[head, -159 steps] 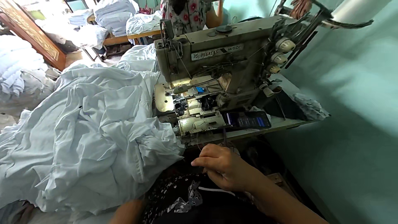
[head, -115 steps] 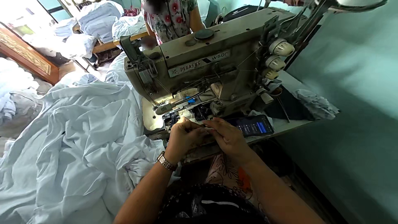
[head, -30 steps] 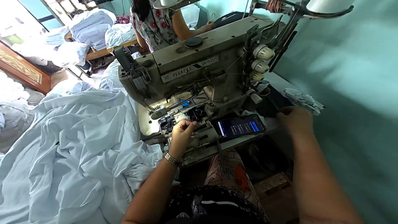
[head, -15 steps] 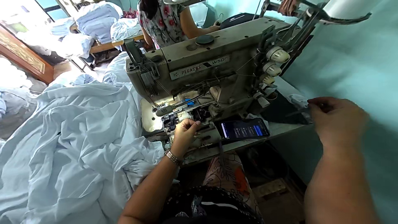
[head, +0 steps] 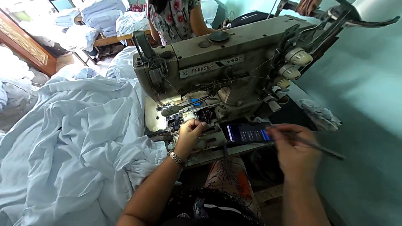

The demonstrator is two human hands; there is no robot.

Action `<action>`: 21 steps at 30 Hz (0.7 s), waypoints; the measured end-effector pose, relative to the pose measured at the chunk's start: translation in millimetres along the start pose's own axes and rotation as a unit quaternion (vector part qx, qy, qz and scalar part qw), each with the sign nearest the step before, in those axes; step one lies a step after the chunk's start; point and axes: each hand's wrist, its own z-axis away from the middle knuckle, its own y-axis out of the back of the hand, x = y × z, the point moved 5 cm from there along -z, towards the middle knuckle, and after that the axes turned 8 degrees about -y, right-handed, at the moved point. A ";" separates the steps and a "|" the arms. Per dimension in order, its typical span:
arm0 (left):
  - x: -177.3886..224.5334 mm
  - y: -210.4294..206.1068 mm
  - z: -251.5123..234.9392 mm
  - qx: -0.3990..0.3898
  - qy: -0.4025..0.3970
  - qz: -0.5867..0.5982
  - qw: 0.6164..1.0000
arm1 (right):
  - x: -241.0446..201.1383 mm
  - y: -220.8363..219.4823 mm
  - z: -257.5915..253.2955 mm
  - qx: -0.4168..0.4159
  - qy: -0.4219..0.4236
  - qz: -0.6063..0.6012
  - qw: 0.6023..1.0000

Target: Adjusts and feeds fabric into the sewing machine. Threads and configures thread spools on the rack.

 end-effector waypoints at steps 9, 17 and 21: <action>-0.2 1.4 0.3 -0.004 0.000 0.009 1.000 | -33.5 -98.5 25.6 -0.128 0.040 -0.145 0.980; 0.5 0.1 0.4 -0.001 0.004 0.017 1.000 | -26.6 -115.5 24.6 -0.141 0.042 -0.109 0.983; 0.7 0.7 0.7 -0.002 0.004 0.012 1.000 | -23.8 -119.8 23.1 -0.144 0.047 -0.087 0.985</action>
